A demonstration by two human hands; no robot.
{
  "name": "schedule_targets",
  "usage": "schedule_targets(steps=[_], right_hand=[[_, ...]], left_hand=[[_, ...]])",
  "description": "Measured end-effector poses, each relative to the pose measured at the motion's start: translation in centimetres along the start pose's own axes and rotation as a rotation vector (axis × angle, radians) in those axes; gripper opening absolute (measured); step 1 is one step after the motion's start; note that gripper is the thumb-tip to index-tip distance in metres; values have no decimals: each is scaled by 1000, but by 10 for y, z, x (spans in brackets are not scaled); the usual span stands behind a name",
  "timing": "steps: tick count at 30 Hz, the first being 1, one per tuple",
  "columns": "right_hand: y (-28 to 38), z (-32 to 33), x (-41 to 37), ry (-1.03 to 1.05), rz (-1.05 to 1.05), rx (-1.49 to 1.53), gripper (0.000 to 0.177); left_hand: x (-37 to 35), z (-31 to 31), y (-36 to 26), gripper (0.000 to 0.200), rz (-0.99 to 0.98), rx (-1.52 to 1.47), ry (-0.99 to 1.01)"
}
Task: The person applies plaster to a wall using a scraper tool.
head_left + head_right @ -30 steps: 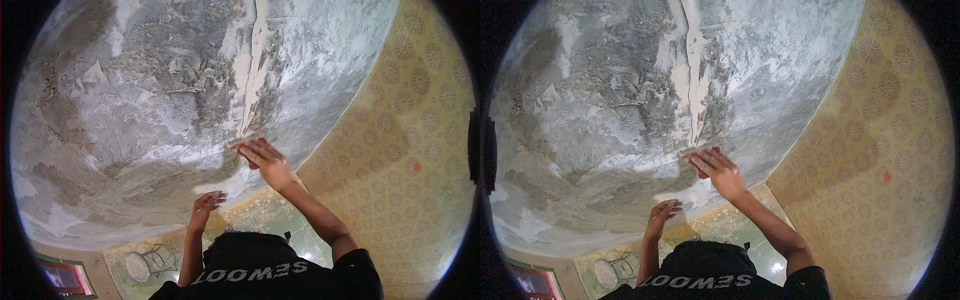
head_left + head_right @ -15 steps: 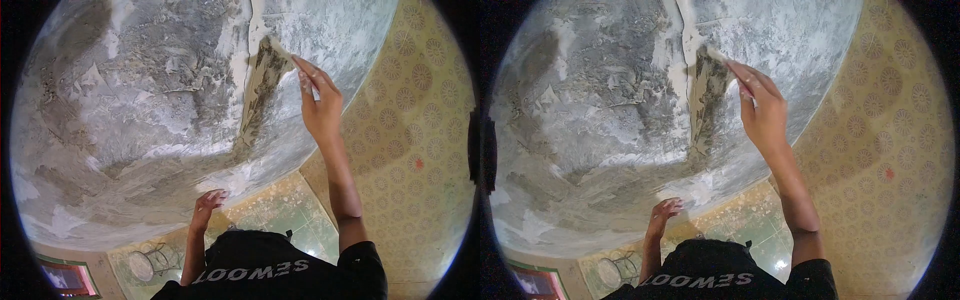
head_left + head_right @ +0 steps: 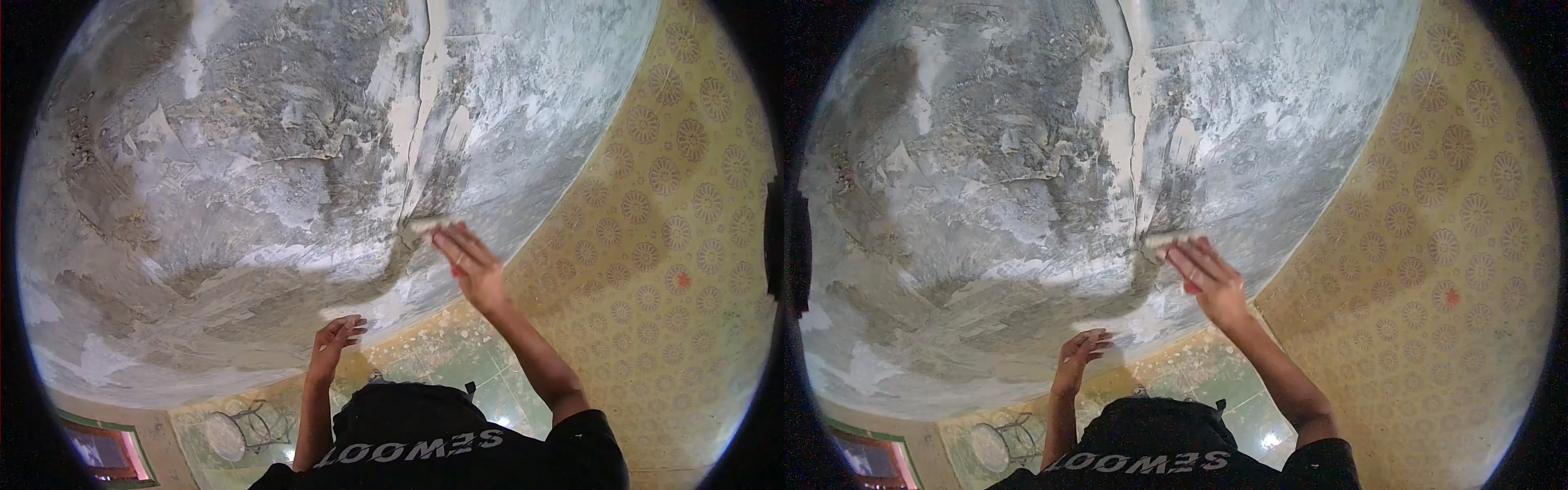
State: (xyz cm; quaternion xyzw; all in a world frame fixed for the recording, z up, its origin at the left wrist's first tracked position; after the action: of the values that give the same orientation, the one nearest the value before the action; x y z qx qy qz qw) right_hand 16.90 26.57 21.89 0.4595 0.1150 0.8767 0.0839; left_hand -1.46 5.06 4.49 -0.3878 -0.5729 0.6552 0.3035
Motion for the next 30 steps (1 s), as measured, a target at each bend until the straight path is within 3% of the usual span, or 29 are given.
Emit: schedule_targets(steps=[1, 5, 7, 11, 15, 21, 25, 27, 29, 30], right_hand=[[2, 9, 15, 6, -5, -2, 61], [45, 92, 104, -319, 115, 22, 57], [53, 103, 134, -315, 132, 31, 53], [54, 88, 140, -249, 129, -48, 49], [46, 49, 94, -185, 168, -158, 54], [30, -25, -1, 123, 54, -83, 56], [24, 3, 14, 76, -120, 236, 55], [8, 32, 37, -48, -338, 353, 52], [22, 73, 75, -261, -129, 387, 45], [29, 93, 94, -318, -149, 346, 42]], left_hand=[[-1, -1, 3, 43, -1, -4, 2], [1, -8, -2, 45, 3, 38, 25], [1, -14, -9, 45, -60, -13, 56], [3, -14, -5, 45, -3, 45, 47], [-1, -7, 0, 41, -7, -6, 26], [0, -13, -3, 45, 11, 33, 39], [2, -14, -3, 45, 27, 15, 39], [2, -17, -4, 45, 23, 28, 48], [1, -18, -7, 45, 18, 44, 56], [0, -19, -9, 45, 13, 49, 58]])
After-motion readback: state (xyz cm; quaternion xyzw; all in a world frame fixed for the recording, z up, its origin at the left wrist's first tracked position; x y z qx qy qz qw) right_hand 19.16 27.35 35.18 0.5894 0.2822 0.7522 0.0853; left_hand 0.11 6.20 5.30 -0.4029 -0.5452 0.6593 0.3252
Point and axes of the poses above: each hand's wrist, its own x-axis towards the middle knuckle, its own z-axis out of the back of the hand, y = z × x, the point moved 10 cm from there along x, towards the middle knuckle, and after that the axes turned 10 degrees about x, right-handed, at the moved point
